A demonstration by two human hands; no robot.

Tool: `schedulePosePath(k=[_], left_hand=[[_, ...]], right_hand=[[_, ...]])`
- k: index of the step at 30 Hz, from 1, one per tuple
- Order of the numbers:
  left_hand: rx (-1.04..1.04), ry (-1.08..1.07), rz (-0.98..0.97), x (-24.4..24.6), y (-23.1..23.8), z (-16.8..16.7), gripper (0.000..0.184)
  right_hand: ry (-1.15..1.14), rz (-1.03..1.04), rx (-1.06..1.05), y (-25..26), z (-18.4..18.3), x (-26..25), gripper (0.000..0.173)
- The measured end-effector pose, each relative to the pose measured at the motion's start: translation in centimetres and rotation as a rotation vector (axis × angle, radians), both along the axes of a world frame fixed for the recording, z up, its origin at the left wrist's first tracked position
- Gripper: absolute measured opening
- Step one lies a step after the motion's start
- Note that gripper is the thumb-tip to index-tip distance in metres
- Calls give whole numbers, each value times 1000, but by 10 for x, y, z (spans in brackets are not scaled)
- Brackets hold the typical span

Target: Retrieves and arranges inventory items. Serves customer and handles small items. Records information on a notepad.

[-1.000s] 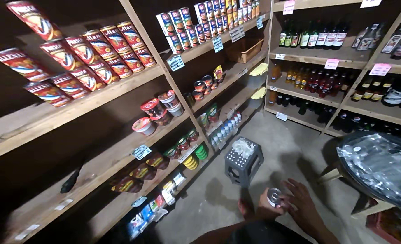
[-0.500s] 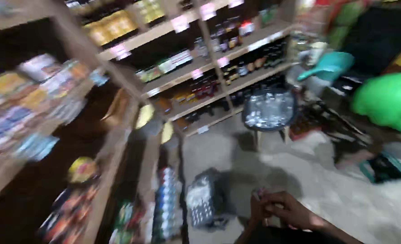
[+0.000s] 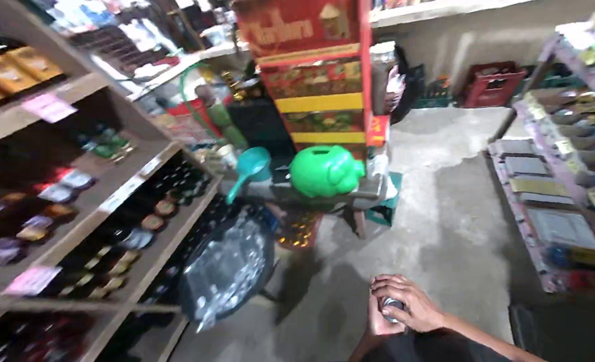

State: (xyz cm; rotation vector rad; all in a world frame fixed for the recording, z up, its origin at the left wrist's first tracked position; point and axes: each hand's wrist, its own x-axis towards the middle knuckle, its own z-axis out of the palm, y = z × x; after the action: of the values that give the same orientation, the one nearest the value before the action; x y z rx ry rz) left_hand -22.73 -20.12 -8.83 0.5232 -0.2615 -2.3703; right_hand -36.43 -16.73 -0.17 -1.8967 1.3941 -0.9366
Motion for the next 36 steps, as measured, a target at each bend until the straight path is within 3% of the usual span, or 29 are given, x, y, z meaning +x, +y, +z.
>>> schedulePosePath(k=[2,4,7,9,11,15,19,23,26,29,32,36], left_hand=[[71,-100,-44,-72,-9,24,57],[167,-206,-57,-137,-16,61,59],[209,-223,-87,-214,-46,81,54],[213,-141,-151,-249,-78,65,52],[242,-198,-186,-284,-115,64,48],[327,-382,-135,-374,-187,74,37],[349,-393,-189,-471,-262,59,30],[289,-377,-312,-573,-332,71,41],[246,-348,-273,-633,-386,84,60],[205,-291,-268,-675,-435,83,79],[191,-301,-214,-714,-483,73,84],[284,-271,-55,-770,-561,45,79]], right_hand=[[-19,-125,-259,-4,-35,-57,44],[30,-201,-282,-4,-34,-114,54],[65,-333,-152,-8,-26,-189,72],[27,-415,-49,-11,-33,-230,87],[9,-486,58,-20,-44,-270,90],[-41,-617,340,-63,-56,-354,70],[-95,-653,388,-141,-54,-445,58],[-133,-666,375,-228,-46,-543,61],[-163,-701,321,-286,-39,-610,59],[-331,-826,270,-335,-38,-660,38],[-472,-863,184,-395,-52,-709,10],[-439,-725,248,-498,-62,-781,24]])
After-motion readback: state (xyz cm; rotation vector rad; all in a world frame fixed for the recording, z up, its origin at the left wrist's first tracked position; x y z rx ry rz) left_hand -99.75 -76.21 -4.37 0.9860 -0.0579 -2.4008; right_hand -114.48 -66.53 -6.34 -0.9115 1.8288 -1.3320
